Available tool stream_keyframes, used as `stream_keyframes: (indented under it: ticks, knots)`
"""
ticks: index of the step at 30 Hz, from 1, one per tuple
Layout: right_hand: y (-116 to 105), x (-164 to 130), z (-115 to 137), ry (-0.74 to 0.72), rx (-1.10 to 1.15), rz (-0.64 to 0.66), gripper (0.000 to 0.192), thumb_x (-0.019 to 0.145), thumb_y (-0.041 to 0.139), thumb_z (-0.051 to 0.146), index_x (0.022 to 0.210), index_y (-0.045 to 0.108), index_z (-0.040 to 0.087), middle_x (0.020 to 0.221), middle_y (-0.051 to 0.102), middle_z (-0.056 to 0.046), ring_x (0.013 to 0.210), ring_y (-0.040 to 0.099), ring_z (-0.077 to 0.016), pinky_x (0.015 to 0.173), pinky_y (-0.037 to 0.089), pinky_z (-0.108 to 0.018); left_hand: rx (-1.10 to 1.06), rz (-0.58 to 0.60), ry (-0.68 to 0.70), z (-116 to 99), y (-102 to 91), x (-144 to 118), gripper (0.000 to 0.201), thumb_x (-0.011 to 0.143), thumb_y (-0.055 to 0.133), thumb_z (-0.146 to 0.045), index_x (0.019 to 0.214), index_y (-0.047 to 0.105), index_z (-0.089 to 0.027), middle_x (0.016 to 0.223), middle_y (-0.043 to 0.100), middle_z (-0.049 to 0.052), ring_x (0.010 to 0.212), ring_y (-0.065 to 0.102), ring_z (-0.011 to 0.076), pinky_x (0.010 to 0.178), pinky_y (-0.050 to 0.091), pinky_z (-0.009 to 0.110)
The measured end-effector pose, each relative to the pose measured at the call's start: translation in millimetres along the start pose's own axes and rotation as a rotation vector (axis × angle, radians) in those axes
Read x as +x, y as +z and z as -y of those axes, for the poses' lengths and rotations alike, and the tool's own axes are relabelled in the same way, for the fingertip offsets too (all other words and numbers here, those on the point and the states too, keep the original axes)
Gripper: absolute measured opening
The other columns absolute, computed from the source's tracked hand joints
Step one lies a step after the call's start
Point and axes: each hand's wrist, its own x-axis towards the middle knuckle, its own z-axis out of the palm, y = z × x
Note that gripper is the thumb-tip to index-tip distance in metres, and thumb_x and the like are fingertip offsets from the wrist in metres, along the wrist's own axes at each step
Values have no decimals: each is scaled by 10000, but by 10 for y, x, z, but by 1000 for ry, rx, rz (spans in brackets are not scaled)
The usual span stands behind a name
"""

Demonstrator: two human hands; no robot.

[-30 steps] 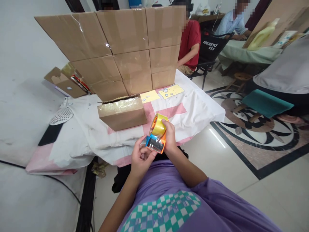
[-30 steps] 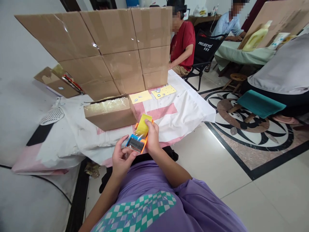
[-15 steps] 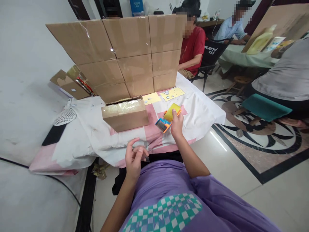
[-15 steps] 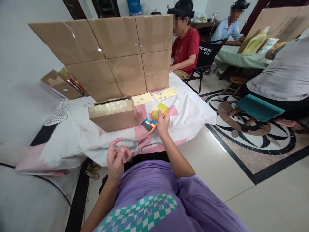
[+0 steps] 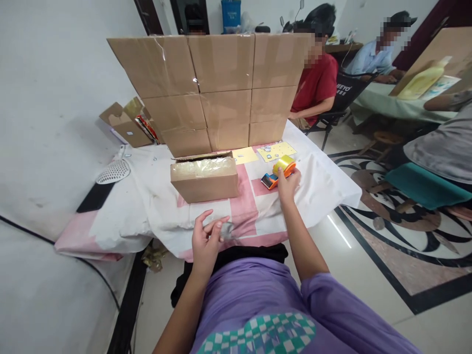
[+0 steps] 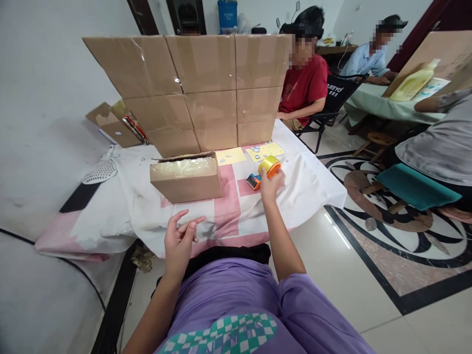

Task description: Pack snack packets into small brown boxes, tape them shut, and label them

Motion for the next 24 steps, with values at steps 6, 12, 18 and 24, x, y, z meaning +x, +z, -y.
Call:
stream_keyframes:
  ticks: [6, 12, 18, 24]
  knots:
    - [-274, -796, 800, -321, 275, 893, 180, 934, 625, 339, 1039, 736, 244, 984, 634, -47, 924, 599, -214, 895, 486, -383, 151, 52, 28, 55, -45, 25, 480, 924, 634, -469, 1295, 491, -199, 1002, 781, 119, 936, 740, 225, 596, 524, 253]
    - [-313, -1111, 1365, -793, -38, 1328, 70, 946, 650, 215, 935, 706, 174, 1015, 622, -74, 999, 536, -226, 889, 459, -372, 600, 85, 354, 248, -200, 85, 443, 957, 554, -457, 1321, 558, -205, 1213, 722, 145, 1019, 717, 264, 889, 557, 431]
    - [-351, -1011, 1444, -1023, -193, 1271, 132, 992, 542, 165, 926, 656, 158, 1036, 618, -98, 992, 518, -240, 853, 438, -384, 453, 160, 122, 231, -237, 134, 617, 898, 652, -474, 1421, 418, -243, 1054, 776, 66, 686, 684, 158, 714, 566, 324]
    - [-486, -448, 1706, -905, -10, 1007, 102, 1001, 548, 221, 933, 621, 196, 1059, 607, -89, 1014, 537, -245, 905, 432, -405, 671, 151, 260, 155, -491, 548, 424, 855, 700, -496, 1192, 627, -249, 1131, 761, 70, 730, 692, 183, 755, 555, 358]
